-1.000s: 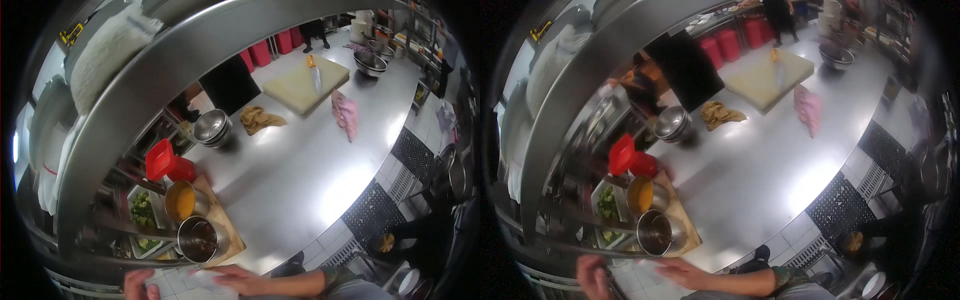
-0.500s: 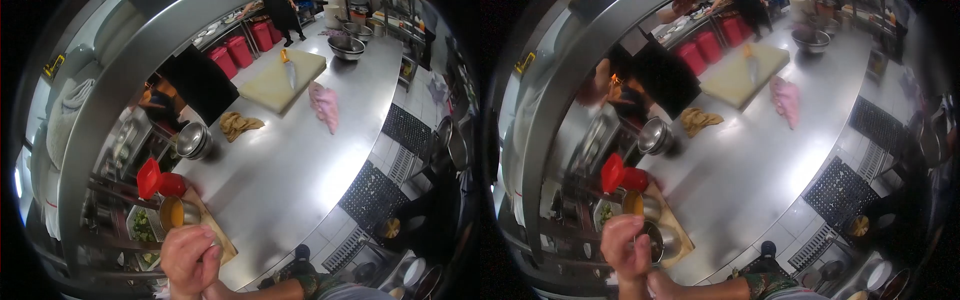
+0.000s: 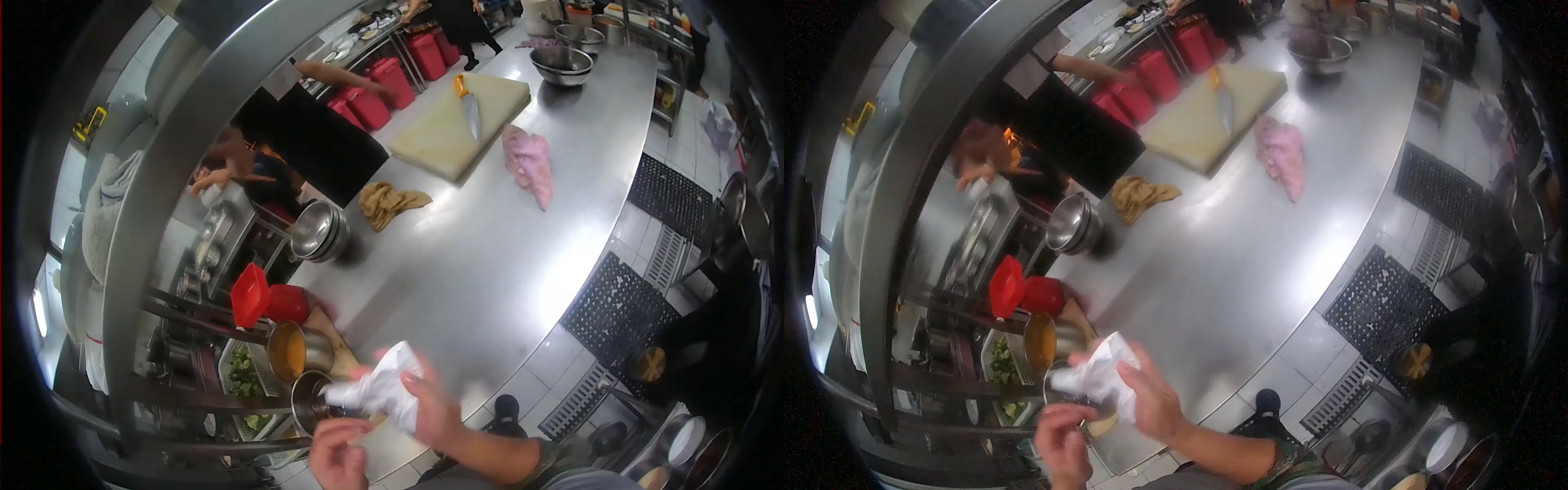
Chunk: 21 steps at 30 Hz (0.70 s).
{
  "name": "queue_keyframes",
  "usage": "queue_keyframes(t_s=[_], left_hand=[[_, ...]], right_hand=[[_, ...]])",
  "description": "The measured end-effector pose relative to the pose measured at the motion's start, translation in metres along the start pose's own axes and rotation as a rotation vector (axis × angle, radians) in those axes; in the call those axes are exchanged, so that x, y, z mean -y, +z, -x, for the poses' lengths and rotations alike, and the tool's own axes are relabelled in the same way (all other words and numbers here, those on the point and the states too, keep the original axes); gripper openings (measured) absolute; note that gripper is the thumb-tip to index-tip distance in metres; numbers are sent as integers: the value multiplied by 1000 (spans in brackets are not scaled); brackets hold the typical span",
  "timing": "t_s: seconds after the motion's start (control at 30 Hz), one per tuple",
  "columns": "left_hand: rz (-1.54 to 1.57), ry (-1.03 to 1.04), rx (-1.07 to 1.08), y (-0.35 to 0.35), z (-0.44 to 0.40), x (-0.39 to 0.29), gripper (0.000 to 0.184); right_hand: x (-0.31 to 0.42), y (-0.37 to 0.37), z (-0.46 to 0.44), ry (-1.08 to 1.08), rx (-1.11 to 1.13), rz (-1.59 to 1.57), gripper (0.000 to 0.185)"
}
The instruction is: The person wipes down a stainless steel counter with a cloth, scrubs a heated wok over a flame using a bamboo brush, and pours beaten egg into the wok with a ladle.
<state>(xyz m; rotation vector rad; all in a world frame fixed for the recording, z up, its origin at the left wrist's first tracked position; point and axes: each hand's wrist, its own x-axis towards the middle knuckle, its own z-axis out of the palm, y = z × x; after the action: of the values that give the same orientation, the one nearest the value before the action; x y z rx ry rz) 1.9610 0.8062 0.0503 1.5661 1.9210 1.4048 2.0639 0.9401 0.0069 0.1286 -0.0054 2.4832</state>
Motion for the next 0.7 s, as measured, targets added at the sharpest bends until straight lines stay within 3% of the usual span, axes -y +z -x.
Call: queue_keyframes(t_s=[0.07,0.13,0.17,0.2,0.3,0.33,0.43,0.53,0.57,0.63,0.7], left_hand=[[337,-237,-186,11,1,-2,50],[660,-496,-272,18,10,4,57],[815,-609,-288,18,20,20,60],[970,-722,-301,15,30,33,62],[1191,-806,-146,22,8,20,63],[1222,-754,-279,27,3,15,63],[1180,-753,-218,26,-1,30,59],[921,-949,-164,59,5,24,55],[469,-905,113,68,41,59,53],[-72,-770,348,89,68,77,52],[-226,-662,283,114,37,25,56]], right_hand=[[2,-6,-1,-248,-33,430,25],[-19,-20,-4,-416,190,973,20],[-28,-21,-2,-497,309,1241,18],[-35,-18,9,-343,406,1479,18],[-45,-28,9,-554,653,2025,17],[-29,-6,12,-560,449,1721,19],[20,31,4,-633,274,1485,21],[46,27,-42,-1127,-130,1460,26],[48,22,-59,-1266,-255,1385,24],[42,12,-80,-1292,-361,1251,25],[39,0,-90,-1277,-432,1163,26]])
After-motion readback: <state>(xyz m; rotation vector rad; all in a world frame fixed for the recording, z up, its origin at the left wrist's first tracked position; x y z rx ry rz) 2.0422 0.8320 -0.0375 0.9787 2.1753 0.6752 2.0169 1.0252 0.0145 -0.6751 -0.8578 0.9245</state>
